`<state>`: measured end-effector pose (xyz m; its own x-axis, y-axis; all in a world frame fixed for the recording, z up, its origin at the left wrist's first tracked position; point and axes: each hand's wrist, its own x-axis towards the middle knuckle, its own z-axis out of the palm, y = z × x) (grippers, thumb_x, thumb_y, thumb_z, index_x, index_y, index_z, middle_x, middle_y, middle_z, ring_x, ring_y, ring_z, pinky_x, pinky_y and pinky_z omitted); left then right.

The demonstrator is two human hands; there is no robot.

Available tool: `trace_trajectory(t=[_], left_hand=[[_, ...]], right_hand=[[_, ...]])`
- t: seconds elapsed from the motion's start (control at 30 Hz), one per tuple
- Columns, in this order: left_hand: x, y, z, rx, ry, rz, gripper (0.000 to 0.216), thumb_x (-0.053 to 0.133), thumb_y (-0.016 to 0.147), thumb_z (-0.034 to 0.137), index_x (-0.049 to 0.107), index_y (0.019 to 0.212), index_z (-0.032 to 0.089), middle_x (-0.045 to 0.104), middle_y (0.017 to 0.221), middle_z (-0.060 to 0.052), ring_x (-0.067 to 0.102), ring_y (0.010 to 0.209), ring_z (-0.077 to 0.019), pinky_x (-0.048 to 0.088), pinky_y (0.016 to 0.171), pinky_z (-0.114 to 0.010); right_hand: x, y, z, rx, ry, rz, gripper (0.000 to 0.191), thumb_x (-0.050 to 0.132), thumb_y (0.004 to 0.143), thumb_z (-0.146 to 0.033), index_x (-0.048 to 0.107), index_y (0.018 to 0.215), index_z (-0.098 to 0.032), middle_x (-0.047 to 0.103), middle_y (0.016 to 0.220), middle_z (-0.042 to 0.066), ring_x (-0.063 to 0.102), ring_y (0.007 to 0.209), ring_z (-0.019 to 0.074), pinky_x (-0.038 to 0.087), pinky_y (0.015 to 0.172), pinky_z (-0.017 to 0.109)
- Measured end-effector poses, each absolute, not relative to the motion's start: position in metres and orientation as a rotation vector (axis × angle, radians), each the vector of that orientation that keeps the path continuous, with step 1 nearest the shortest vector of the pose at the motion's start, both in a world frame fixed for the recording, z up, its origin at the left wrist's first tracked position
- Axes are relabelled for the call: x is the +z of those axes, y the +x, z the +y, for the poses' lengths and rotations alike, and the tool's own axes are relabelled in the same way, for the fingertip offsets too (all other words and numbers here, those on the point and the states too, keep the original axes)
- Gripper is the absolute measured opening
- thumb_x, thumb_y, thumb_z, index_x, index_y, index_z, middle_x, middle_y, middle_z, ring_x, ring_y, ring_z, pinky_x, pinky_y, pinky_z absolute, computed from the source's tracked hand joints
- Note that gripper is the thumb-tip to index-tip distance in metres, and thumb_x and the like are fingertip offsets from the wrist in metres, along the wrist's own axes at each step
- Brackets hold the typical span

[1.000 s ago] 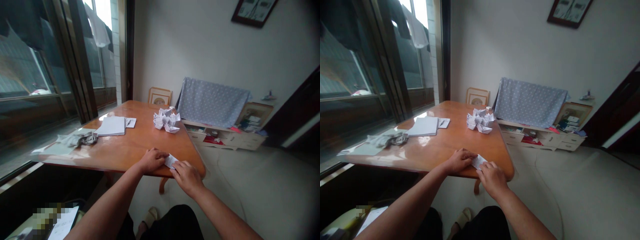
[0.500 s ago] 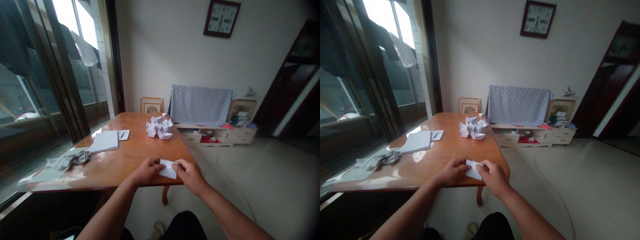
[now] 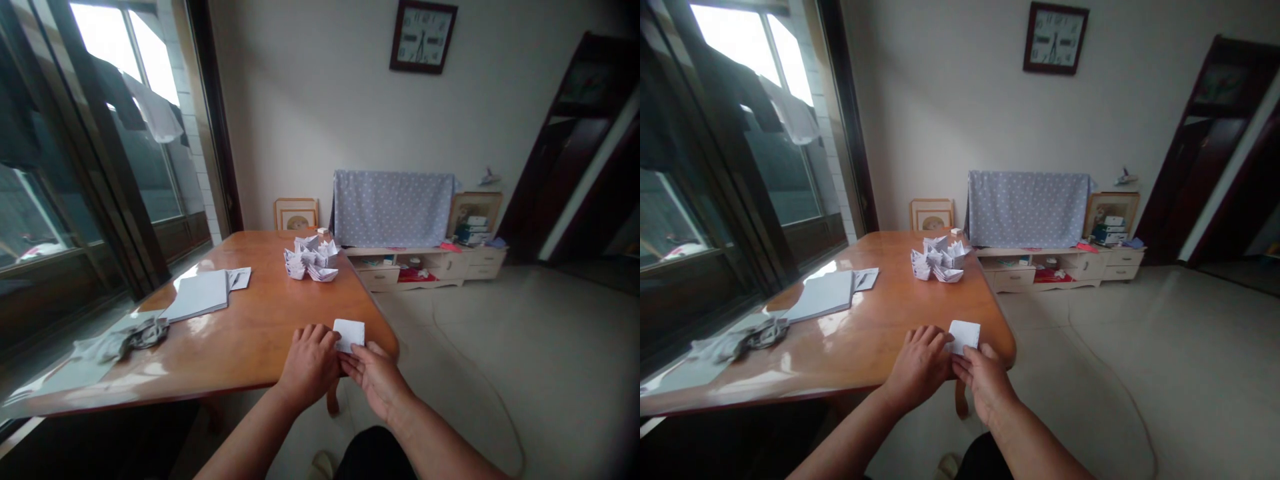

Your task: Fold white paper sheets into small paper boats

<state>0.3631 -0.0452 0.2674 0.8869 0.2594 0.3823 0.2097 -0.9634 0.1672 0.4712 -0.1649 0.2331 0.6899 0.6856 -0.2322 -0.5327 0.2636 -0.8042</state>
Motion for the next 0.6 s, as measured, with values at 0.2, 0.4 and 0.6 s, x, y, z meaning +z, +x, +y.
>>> trace_trajectory(t=[0.2, 0.4, 0.6], left_hand=[[0.264, 0.37, -0.048, 0.545, 3.041, 0.317, 0.018, 0.064, 0.085, 0.025, 0.063, 0.103, 0.025, 0.061, 0.108, -0.009, 0.052, 0.103, -0.0298, 0.038, 0.088, -0.043], [0.258, 0.371, -0.04, 0.53, 3.02, 0.348, 0.017, 0.058, 0.09, 0.021, 0.065, 0.105, 0.025, 0.061, 0.105, -0.008, 0.054, 0.098, -0.0273, 0.039, 0.085, -0.041], [0.258, 0.367, -0.035, 0.504, 3.008, 0.33, 0.02, 0.054, 0.092, 0.018, 0.065, 0.108, 0.025, 0.063, 0.105, -0.007, 0.054, 0.098, -0.0269, 0.038, 0.084, -0.04]], right_hand=[[0.231, 0.469, -0.171, 0.846, -0.98, -0.085, 0.02, 0.071, 0.083, -0.027, 0.065, 0.1, -0.018, 0.078, 0.095, 0.009, 0.075, 0.087, 0.0191, 0.057, 0.078, 0.029], [0.238, 0.464, -0.18, 0.923, -1.186, -0.195, 0.032, 0.066, 0.088, -0.047, 0.064, 0.099, -0.018, 0.073, 0.083, 0.008, 0.068, 0.068, 0.0164, 0.042, 0.049, 0.021], [0.228, 0.484, -0.202, 0.328, -1.766, -0.74, 0.017, 0.055, 0.091, -0.038, 0.059, 0.087, -0.022, 0.064, 0.074, 0.002, 0.059, 0.065, 0.0178, 0.045, 0.059, 0.029]])
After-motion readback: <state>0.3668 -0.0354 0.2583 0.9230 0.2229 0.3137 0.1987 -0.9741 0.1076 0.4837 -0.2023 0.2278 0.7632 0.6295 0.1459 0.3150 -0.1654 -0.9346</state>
